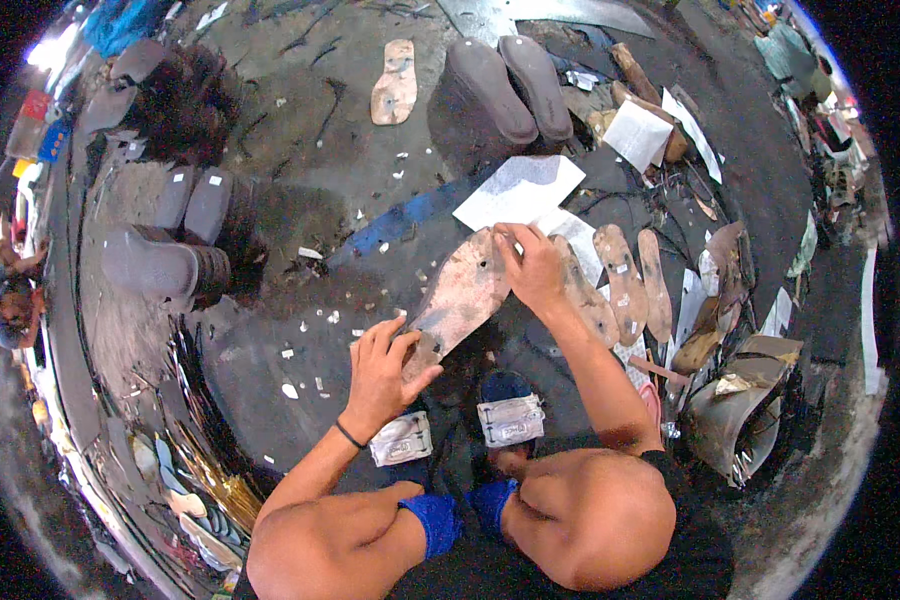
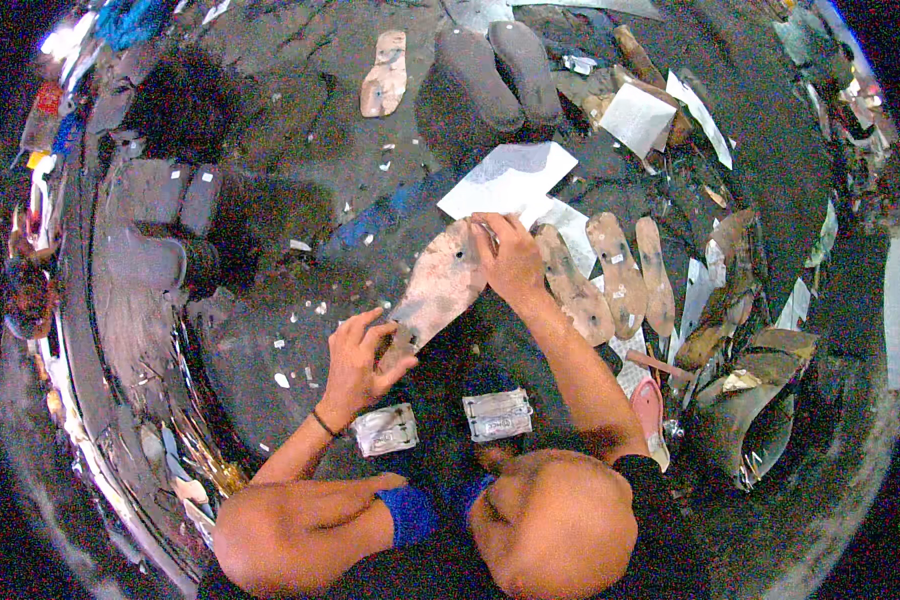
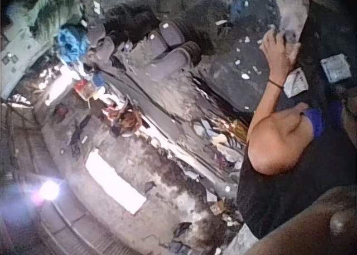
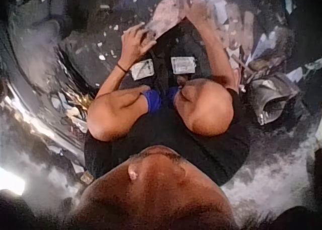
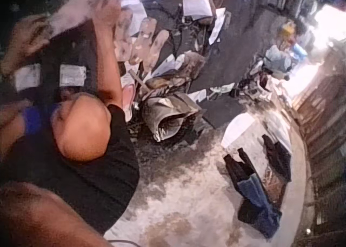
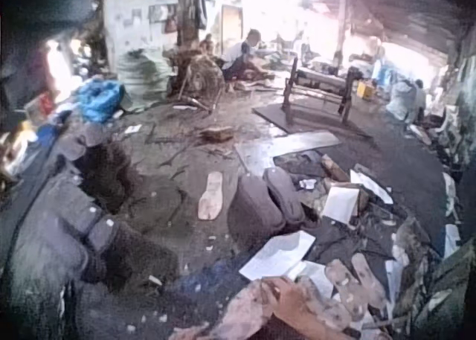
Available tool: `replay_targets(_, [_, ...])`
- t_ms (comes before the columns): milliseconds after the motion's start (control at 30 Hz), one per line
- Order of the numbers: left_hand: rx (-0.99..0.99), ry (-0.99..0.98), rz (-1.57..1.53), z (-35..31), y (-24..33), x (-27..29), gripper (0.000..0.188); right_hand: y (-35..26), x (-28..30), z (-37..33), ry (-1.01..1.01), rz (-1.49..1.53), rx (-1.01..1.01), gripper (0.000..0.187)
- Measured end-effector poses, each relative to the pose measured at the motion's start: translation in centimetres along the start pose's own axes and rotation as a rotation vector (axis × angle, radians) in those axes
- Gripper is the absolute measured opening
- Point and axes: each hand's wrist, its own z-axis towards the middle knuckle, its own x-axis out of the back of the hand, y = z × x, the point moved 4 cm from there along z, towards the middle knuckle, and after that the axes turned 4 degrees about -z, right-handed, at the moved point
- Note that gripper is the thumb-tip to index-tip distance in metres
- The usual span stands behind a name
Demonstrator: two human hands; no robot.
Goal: The person sits on the floor and repeatedly picks up shoe soles, aligns them with insoles, and presses them together. The person handles multiple soles and insoles one at a time, stacking completed pairs aside.
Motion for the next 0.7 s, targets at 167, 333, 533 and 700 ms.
replay_targets(167, [0.022, 0.046, -0.121, -1.4, -0.6, -2.0, 0.06, 0.9, -0.4, 0.5, -0.108, 0.014, 0.008, 0.025])
replay_targets(333, [-0.02, 0.052, -0.111, -1.2, -0.3, -2.0, 0.056, 2.0, -0.4, 1.5, -0.106, 0.009, 0.009, 0.022])
replay_targets(533, [-0.01, 0.072, -0.084, -1.5, -0.6, -1.3, 0.053, -3.1, 1.7, 1.4, 0.01, 0.025, 0.088, 0.017])
replay_targets(700, [-0.041, 0.062, -0.109, -0.8, 0.1, -2.0, 0.055, -1.5, 0.6, -0.9, -0.036, 0.159, 0.138, 0.011])
